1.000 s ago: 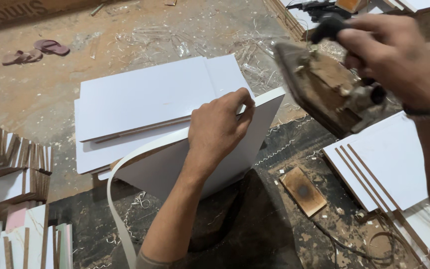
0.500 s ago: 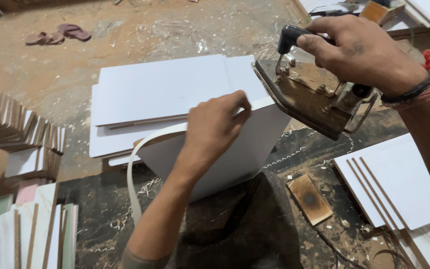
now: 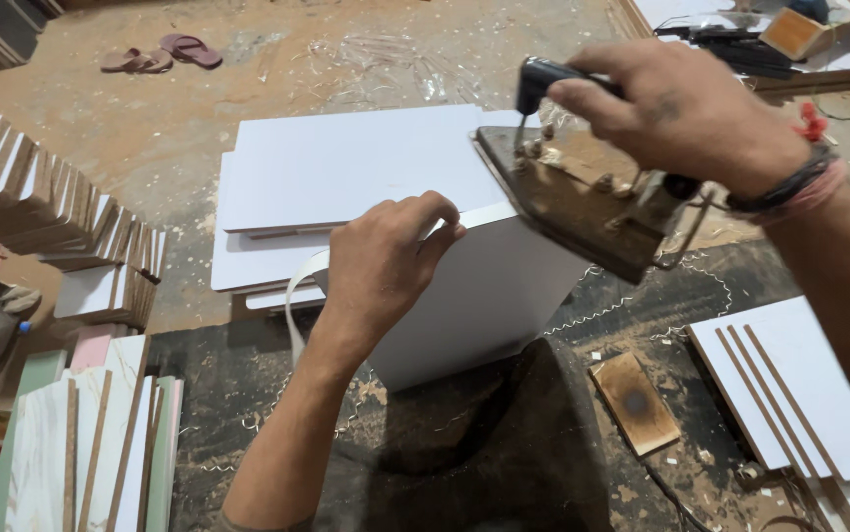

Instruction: The person sits with a long white furniture board across their lap, aligns white edge banding tape along the board's raw edge, and presses it down by hand. They then run a heated edge banding iron along the tape to bond it, and use a utility knife to trim the tape ends and excess material.

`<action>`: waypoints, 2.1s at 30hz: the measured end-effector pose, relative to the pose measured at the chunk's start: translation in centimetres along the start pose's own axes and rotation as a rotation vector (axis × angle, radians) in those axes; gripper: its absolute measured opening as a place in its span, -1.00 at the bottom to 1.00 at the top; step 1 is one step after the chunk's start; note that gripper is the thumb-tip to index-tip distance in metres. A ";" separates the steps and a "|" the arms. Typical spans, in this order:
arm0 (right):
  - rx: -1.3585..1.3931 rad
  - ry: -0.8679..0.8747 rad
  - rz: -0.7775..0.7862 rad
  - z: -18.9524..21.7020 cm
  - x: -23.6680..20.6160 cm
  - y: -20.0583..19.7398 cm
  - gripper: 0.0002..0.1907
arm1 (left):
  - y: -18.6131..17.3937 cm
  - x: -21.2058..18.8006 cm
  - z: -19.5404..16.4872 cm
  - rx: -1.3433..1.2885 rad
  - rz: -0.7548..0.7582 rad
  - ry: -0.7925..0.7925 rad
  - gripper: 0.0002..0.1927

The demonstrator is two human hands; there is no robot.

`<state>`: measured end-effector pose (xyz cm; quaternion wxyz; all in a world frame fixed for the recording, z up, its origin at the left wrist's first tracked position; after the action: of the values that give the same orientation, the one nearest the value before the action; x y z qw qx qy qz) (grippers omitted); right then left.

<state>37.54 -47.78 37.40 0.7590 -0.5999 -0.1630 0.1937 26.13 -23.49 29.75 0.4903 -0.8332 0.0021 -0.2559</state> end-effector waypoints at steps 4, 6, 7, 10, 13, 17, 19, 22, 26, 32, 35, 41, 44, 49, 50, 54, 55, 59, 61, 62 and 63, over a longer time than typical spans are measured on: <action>-0.034 0.127 -0.007 -5.1 -0.9 -0.9 -0.55 | 0.2 0.0 0.2 0.016 0.018 -0.032 -0.85; -0.060 0.139 -0.078 -7.6 -1.5 -1.3 -0.56 | 0.3 0.1 0.3 0.037 0.045 -0.077 -0.83; -0.072 0.140 -0.111 -8.6 -1.7 -1.4 -0.56 | 0.4 0.2 0.4 0.028 0.072 -0.104 -0.83; -0.192 0.106 -0.169 -10.2 -2.1 -1.7 -0.56 | 0.3 0.4 0.7 0.012 0.111 -0.129 -0.82; -0.405 0.080 -0.197 -9.0 -1.9 -1.7 -0.60 | 0.1 0.6 0.7 0.012 0.114 -0.114 -0.83; -0.136 0.182 -0.049 -5.0 -0.8 -0.9 -0.59 | -0.1 0.3 0.4 -0.021 0.142 -0.122 -0.84; -0.168 0.146 -0.019 -2.3 -0.1 -0.4 -0.59 | -0.7 -0.1 0.5 -0.012 0.120 -0.092 -0.86; -0.145 -0.129 -0.140 1.7 0.7 0.4 -0.58 | -2.5 -1.2 1.5 0.035 0.112 -0.088 -0.90; -0.161 -0.279 -0.169 6.2 2.2 1.5 -0.57 | -5.9 -3.8 4.1 0.020 0.105 -0.114 -0.90; -0.147 -0.330 -0.169 11.4 3.3 2.6 -0.60 | -7.6 -6.7 5.8 0.024 0.035 -0.064 -0.92; -0.157 -0.361 -0.195 11.6 3.4 2.9 -0.61 | -7.2 -6.7 5.9 0.033 0.012 -0.040 -0.89; -0.150 -0.216 -0.100 5.2 3.2 2.1 -0.58 | -6.5 -6.3 5.8 0.048 0.037 -0.077 -0.90; -0.132 -0.052 -0.056 0.5 2.1 0.8 -0.57 | -6.6 -6.4 5.9 -0.005 0.024 -0.053 -0.89; -0.240 0.139 -0.077 -6.1 0.7 -1.5 -0.54 | -5.5 -6.9 6.5 -0.082 -0.006 -0.031 -0.89; -0.241 0.157 -0.097 -6.8 0.5 -1.5 -0.54 | -5.3 -6.9 6.7 -0.104 -0.008 -0.032 -0.89; -0.280 0.135 -0.155 -7.2 0.0 -1.8 -0.55 | -4.7 -6.8 7.7 -0.111 -0.038 -0.007 -0.88; -0.295 0.104 -0.163 -6.6 0.1 -1.8 -0.55 | -4.4 -7.0 7.9 -0.144 -0.049 0.002 -0.88; -0.121 0.185 -0.024 -2.9 1.1 -0.5 -0.57 | -3.8 -7.7 8.7 -0.198 -0.074 -0.008 -0.87; -0.158 0.103 0.000 -0.1 1.4 0.5 -0.57 | -3.0 -8.3 9.1 -0.232 -0.064 -0.066 -0.86; -0.173 0.030 -0.025 1.6 1.7 0.9 -0.57 | -2.5 -8.2 9.4 -0.263 -0.061 -0.105 -0.86; -0.187 -0.049 -0.050 3.4 2.1 1.2 -0.56 | -2.2 -8.3 9.9 -0.293 -0.062 -0.148 -0.85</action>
<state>37.61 -43.57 37.01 0.6998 -0.6591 -0.2138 0.1734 22.65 -12.19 24.20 0.3542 -0.9120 -0.0226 -0.2058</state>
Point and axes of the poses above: each hand's wrist, its own x-axis towards the middle knuckle, its own y-axis out of the palm, z = x × y, the point moved 2 cm from there along x, towards the middle knuckle, and after that the axes turned 11 degrees about z, right-handed, at the moved point
